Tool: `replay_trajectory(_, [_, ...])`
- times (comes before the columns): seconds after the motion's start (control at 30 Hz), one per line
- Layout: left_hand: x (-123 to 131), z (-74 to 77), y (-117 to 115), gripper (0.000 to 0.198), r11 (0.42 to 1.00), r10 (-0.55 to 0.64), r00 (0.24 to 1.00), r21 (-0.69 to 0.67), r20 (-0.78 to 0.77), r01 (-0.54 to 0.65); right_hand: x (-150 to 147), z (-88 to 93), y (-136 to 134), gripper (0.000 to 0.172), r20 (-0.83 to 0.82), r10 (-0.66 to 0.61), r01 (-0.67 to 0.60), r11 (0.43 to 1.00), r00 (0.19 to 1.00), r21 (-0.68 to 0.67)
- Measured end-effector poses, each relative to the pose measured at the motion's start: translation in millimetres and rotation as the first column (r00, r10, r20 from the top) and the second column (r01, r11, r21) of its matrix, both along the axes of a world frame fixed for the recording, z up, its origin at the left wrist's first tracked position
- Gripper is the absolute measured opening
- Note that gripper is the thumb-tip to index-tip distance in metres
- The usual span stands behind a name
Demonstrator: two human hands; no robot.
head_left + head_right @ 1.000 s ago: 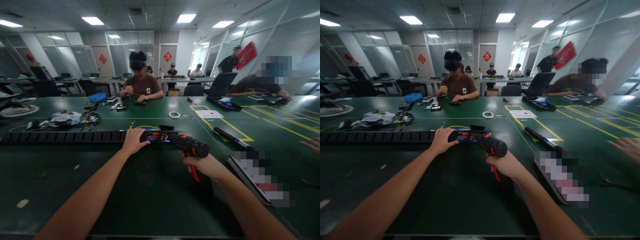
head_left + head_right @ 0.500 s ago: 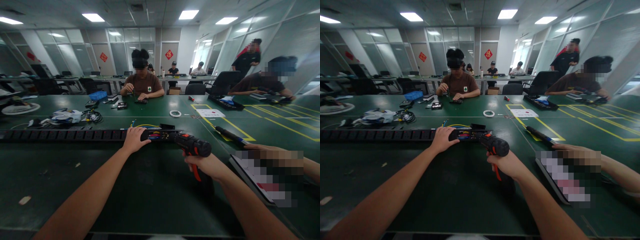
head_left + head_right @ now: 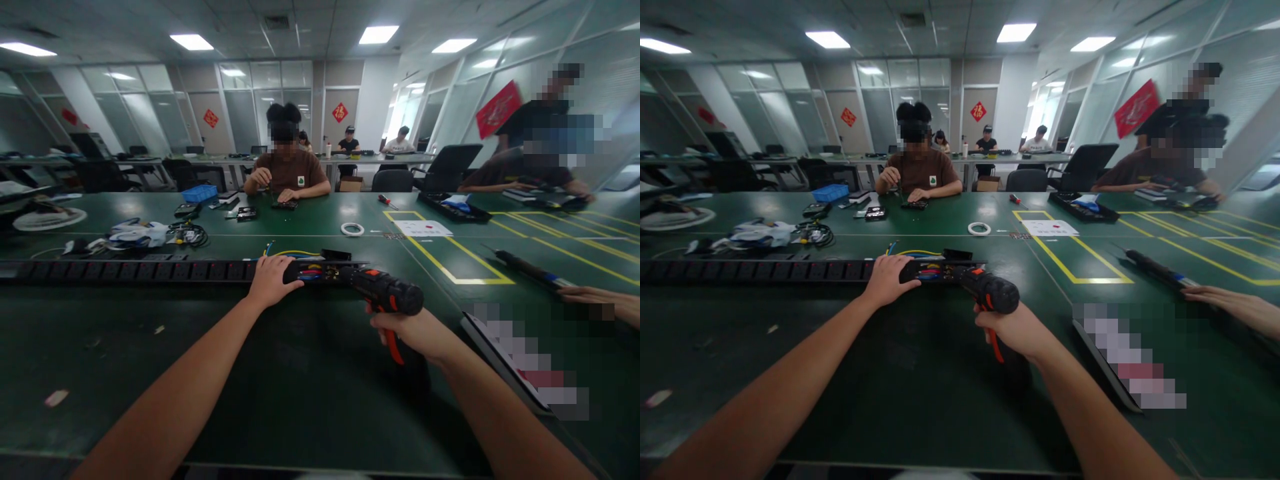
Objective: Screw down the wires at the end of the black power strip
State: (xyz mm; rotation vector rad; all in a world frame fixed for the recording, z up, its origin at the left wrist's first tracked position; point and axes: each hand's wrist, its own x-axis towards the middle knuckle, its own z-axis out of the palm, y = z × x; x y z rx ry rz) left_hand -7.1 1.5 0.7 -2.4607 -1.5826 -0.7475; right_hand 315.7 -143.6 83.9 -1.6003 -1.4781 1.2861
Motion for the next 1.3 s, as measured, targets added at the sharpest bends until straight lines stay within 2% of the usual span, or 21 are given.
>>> replay_trajectory(0.7, [1.8, -0.3, 0.7, 0.065, 1.000, 0.006, 1.000, -0.001, -0.012, -0.006, 1.5, -3.0, 0.2, 0.021, 0.003, 0.012, -0.012, 1.000, 1.000, 0.018])
replay_trajectory(1.3, [-0.4, -2.5, 2.4, 0.065, 1.000, 0.000, 1.000, -0.002, -0.006, 0.000, 1.5, -2.5, 0.2, 0.029, -0.014, 0.004, -0.004, 1.000, 1.000, 0.008])
